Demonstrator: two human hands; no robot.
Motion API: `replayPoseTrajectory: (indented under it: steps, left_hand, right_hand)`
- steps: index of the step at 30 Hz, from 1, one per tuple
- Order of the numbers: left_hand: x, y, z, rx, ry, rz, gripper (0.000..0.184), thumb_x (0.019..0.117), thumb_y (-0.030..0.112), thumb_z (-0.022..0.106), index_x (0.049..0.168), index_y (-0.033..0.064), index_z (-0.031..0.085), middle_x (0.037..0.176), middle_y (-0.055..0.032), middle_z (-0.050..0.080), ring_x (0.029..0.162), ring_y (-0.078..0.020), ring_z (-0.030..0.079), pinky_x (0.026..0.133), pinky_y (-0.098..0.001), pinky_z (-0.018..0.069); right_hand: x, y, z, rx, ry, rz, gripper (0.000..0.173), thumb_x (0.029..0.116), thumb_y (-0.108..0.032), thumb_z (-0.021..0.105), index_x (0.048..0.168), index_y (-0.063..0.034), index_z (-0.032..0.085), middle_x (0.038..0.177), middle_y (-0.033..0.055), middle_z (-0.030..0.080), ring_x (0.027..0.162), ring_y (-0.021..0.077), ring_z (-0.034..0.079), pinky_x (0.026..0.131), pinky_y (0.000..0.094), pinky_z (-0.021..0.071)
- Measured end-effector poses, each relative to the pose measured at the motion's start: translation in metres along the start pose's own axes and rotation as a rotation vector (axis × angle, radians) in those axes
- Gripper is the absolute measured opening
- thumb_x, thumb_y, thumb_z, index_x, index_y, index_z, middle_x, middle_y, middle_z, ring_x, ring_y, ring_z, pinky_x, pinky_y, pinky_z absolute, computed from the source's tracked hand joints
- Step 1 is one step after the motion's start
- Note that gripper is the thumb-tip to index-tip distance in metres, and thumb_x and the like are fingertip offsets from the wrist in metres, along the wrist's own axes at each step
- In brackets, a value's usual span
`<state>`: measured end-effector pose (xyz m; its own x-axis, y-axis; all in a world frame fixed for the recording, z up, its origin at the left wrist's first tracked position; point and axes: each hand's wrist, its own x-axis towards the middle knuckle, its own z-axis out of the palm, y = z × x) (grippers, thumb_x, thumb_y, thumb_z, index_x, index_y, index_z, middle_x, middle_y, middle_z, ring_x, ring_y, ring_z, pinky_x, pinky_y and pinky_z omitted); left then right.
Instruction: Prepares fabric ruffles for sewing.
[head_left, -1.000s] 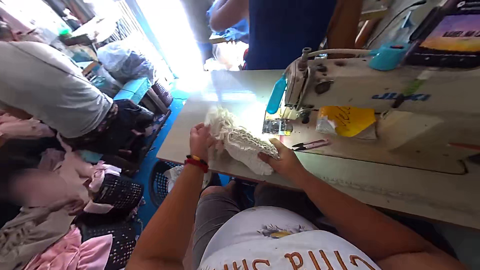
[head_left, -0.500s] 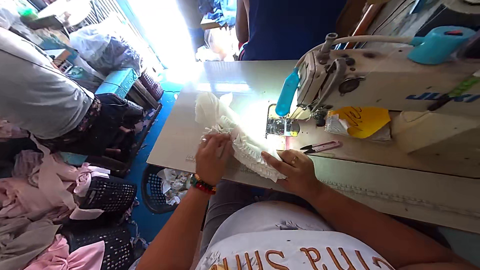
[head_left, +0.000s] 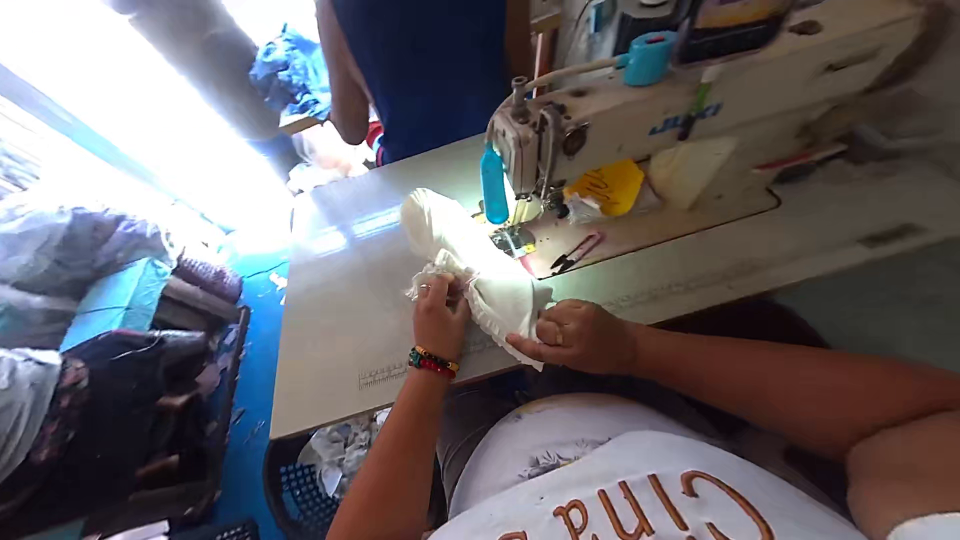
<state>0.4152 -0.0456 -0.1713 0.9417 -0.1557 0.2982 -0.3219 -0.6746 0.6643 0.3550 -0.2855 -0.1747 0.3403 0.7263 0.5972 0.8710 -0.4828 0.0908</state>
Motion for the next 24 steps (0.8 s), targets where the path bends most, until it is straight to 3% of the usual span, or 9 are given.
replayPoseTrajectory:
  steps: [4,8,13,15,17,18,20,24]
  left_hand:
    - [0.005,-0.003,-0.011,0.183,-0.036,0.041,0.027,0.0929,0.007,0.066,0.117,-0.0060,0.066,0.111,-0.0268,0.067,0.098,-0.0425,0.069,0.081,-0.0584,0.0567]
    - [-0.007,-0.023,-0.023,0.252,0.049,0.121,0.021,0.0914,0.003,0.062,0.110,-0.0063,0.068,0.111,-0.0253,0.066,0.094,-0.0388,0.069,0.076,-0.0542,0.0576]
    - [-0.021,-0.016,-0.026,0.361,0.245,0.256,0.017,0.0881,0.003,0.062,0.098,-0.0055,0.072,0.106,-0.0251,0.071,0.089,-0.0376,0.073,0.071,-0.0497,0.0598]
    - [-0.023,-0.006,-0.027,0.195,0.227,0.156,0.014,0.0877,0.003,0.060,0.093,-0.0036,0.072,0.100,-0.0185,0.070,0.084,-0.0264,0.071,0.071,-0.0399,0.0590]
    - [-0.021,0.003,-0.030,-0.216,0.113,-0.051,0.013,0.0871,0.000,0.054,0.087,0.0035,0.066,0.089,-0.0010,0.064,0.080,-0.0052,0.062,0.071,-0.0226,0.0533]
    - [-0.020,0.006,-0.033,-0.466,0.030,-0.155,0.019,0.0877,-0.001,0.050,0.083,0.0114,0.064,0.084,0.0079,0.062,0.078,0.0005,0.060,0.072,-0.0195,0.0522]
    - [-0.019,0.005,-0.041,-0.842,-0.134,-0.270,0.029,0.0884,0.005,0.048,0.080,0.0251,0.068,0.077,0.0159,0.065,0.074,0.0046,0.060,0.071,-0.0171,0.0514]
    - [-0.002,0.005,-0.068,-1.107,-0.551,-0.317,0.016,0.0914,0.028,0.063,0.089,0.0269,0.079,0.076,0.0178,0.067,0.070,0.0081,0.061,0.066,-0.0109,0.0481]
  right_hand:
    - [0.020,-0.005,-0.007,-0.052,-0.135,-0.050,0.036,0.0976,0.003,0.051,0.128,-0.0071,0.068,0.082,0.0082,0.062,0.069,0.0237,0.060,0.058,0.0353,0.0482]
    - [0.032,-0.022,-0.014,-0.060,-0.211,-0.082,0.034,0.0972,0.006,0.048,0.125,-0.0027,0.066,0.088,0.0093,0.066,0.073,0.0231,0.062,0.056,0.0334,0.0460]
    - [0.019,-0.008,-0.022,-0.014,-0.139,-0.114,0.035,0.0980,0.003,0.050,0.125,-0.0082,0.069,0.082,0.0054,0.064,0.070,0.0201,0.060,0.055,0.0306,0.0440]
    - [0.012,0.009,-0.026,0.026,-0.145,-0.151,0.034,0.0986,0.002,0.050,0.125,-0.0093,0.069,0.082,0.0053,0.063,0.070,0.0199,0.059,0.056,0.0308,0.0435]
    - [-0.001,0.026,-0.026,0.067,-0.148,-0.159,0.033,0.0997,0.001,0.051,0.124,-0.0107,0.070,0.081,0.0052,0.061,0.069,0.0201,0.058,0.056,0.0312,0.0436]
    - [-0.007,0.033,-0.026,0.080,-0.140,-0.157,0.031,0.1006,-0.001,0.050,0.122,-0.0113,0.070,0.079,0.0046,0.059,0.068,0.0196,0.056,0.056,0.0311,0.0425]
    - [-0.018,0.043,-0.026,0.094,-0.103,-0.152,0.029,0.1015,-0.003,0.049,0.118,-0.0135,0.070,0.076,0.0033,0.056,0.067,0.0183,0.053,0.056,0.0305,0.0411]
    - [-0.045,0.062,-0.015,0.303,0.018,0.019,0.033,0.1040,-0.008,0.050,0.123,-0.0243,0.071,0.079,0.0069,0.052,0.064,0.0188,0.048,0.055,0.0312,0.0415]
